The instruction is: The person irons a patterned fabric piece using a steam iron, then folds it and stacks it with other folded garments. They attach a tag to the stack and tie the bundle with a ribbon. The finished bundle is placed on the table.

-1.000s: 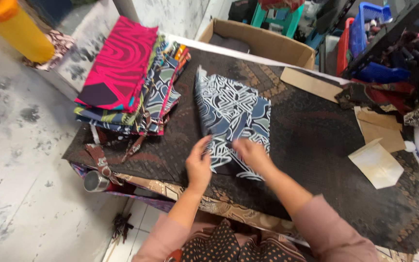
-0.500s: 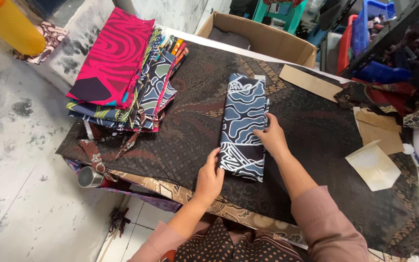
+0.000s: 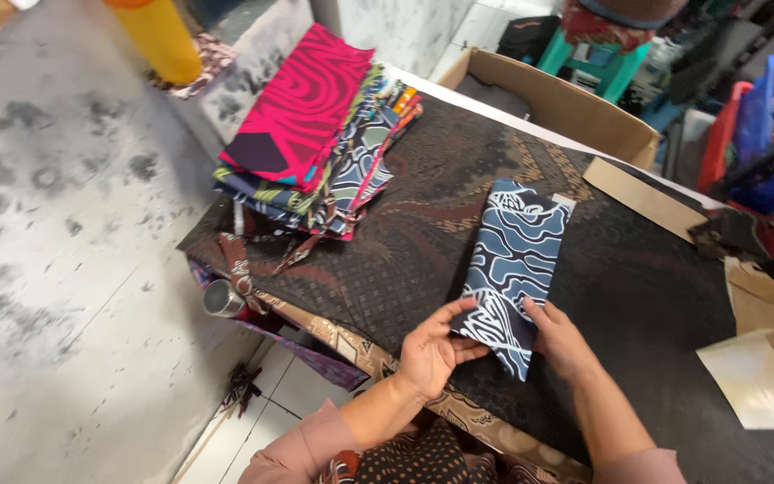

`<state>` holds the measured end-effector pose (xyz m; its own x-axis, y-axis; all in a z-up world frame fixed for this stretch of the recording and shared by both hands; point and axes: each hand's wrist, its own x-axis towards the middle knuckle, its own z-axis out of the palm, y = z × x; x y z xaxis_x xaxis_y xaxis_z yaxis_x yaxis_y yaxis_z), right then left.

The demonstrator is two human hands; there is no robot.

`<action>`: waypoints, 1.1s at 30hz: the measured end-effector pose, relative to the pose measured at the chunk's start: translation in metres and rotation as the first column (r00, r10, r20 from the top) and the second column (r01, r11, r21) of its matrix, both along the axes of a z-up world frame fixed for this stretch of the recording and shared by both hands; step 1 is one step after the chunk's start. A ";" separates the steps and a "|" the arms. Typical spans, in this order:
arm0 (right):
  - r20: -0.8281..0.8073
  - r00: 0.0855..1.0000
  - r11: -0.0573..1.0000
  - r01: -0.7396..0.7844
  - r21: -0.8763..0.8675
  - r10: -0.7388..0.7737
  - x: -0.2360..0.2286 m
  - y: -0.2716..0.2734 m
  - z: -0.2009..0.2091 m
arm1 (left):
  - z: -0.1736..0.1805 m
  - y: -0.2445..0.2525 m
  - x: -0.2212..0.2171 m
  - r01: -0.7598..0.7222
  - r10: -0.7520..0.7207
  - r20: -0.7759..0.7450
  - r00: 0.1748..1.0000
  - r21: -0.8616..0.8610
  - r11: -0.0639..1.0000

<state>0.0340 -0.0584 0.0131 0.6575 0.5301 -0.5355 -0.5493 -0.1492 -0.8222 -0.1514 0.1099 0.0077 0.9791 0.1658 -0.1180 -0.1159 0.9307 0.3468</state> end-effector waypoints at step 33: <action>0.899 0.418 0.991 -0.076 -0.110 0.132 0.005 0.422 0.053 | 0.051 0.420 -0.029 0.216 0.820 0.210 0.532 0.903 -0.371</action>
<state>0.0386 0.3632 0.0664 0.7193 0.6239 0.3056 0.5264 -0.2023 -0.8258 -0.1799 0.5301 0.0585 0.4599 0.7929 0.3997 0.4234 -0.5915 0.6862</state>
